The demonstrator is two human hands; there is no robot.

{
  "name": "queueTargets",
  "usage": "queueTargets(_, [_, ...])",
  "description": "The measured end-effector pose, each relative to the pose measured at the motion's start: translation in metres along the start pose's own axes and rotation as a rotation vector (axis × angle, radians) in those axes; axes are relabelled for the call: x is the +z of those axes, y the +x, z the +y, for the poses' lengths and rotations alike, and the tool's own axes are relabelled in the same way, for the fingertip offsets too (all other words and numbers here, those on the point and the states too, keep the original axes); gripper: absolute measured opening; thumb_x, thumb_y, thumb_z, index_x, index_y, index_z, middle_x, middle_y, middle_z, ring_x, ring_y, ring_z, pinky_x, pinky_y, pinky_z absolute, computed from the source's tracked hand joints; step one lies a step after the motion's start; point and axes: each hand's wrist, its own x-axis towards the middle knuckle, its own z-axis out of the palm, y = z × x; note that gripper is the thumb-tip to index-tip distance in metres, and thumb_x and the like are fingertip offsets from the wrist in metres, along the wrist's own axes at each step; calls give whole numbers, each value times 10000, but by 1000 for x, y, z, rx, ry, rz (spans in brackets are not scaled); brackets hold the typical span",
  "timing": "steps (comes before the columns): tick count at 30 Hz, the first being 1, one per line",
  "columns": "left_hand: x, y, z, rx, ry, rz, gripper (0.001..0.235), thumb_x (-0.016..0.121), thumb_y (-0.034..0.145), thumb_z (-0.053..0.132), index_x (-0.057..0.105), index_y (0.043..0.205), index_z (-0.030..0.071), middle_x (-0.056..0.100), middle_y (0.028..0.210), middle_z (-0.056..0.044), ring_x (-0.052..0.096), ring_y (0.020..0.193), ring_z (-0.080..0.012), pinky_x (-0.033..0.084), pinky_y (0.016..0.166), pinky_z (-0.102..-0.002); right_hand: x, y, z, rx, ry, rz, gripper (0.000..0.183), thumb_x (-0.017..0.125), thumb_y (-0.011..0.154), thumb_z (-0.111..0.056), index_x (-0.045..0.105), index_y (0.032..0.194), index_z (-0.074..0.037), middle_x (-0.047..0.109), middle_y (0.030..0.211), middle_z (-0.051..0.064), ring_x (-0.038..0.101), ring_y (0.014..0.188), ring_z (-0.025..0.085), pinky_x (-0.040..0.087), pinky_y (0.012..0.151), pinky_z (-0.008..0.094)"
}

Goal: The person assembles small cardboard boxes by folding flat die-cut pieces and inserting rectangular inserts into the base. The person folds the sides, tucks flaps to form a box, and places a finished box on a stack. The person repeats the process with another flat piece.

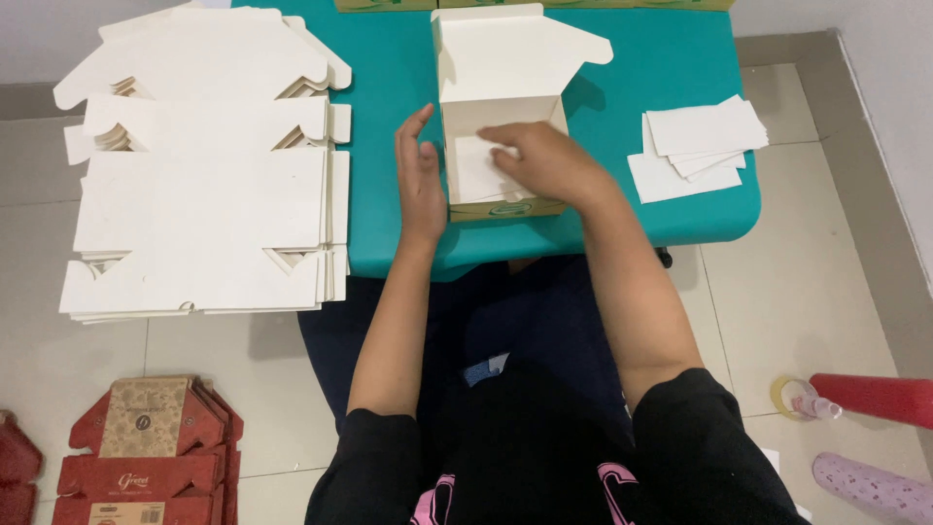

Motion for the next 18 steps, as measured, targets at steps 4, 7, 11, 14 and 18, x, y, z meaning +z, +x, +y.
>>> queueTargets(4, [-6, 23, 8, -316, -283, 48, 745, 375, 873, 625, 407, 1379, 79, 427, 1432, -107, 392, 1355, -233, 333, 1118, -384, -20, -3, 71, -72, 190, 413, 230, 493, 978, -139, 698, 1028, -47, 711, 913, 73, 682, 843, 143, 531, 762, 270])
queueTargets(7, [-4, 37, 2, -476, -285, -28, 759, 382, 854, 599, 319, 1437, 116, 310, 1515, -116, 301, 1408, -259, 291, 1133, -397, -28, -3, 99, 264, 327, 671, 264, 480, 1019, -278, 583, 827, -129, 597, 744, 24, 566, 674, 109, 428, 551, 273])
queueTargets(11, [6, 53, 2, -534, -350, -63, 754, 389, 849, 571, 299, 1454, 130, 332, 1512, -87, 322, 1403, -228, 312, 1114, -361, -27, 10, 114, 419, 1037, 411, 776, 389, 821, -588, 405, 1367, -37, 558, 1330, 179, 627, 1141, 302, 564, 883, 360])
queueTargets(14, [11, 58, 0, -522, -406, -72, 728, 380, 875, 534, 271, 1465, 122, 281, 1537, -80, 308, 1408, -220, 322, 1117, -358, -25, 17, 114, 267, 1320, 412, 776, 444, 771, -605, 480, 1313, -49, 497, 1402, 182, 544, 1267, 373, 512, 997, 448])
queueTargets(18, [10, 56, 24, -516, -443, -81, 659, 336, 904, 494, 294, 1459, 140, 318, 1528, -64, 363, 1387, -209, 386, 1086, -351, -26, 11, 77, 170, 1075, 482, 664, 430, 809, -596, 589, 1224, -102, 583, 1311, 122, 623, 1190, 282, 532, 974, 412])
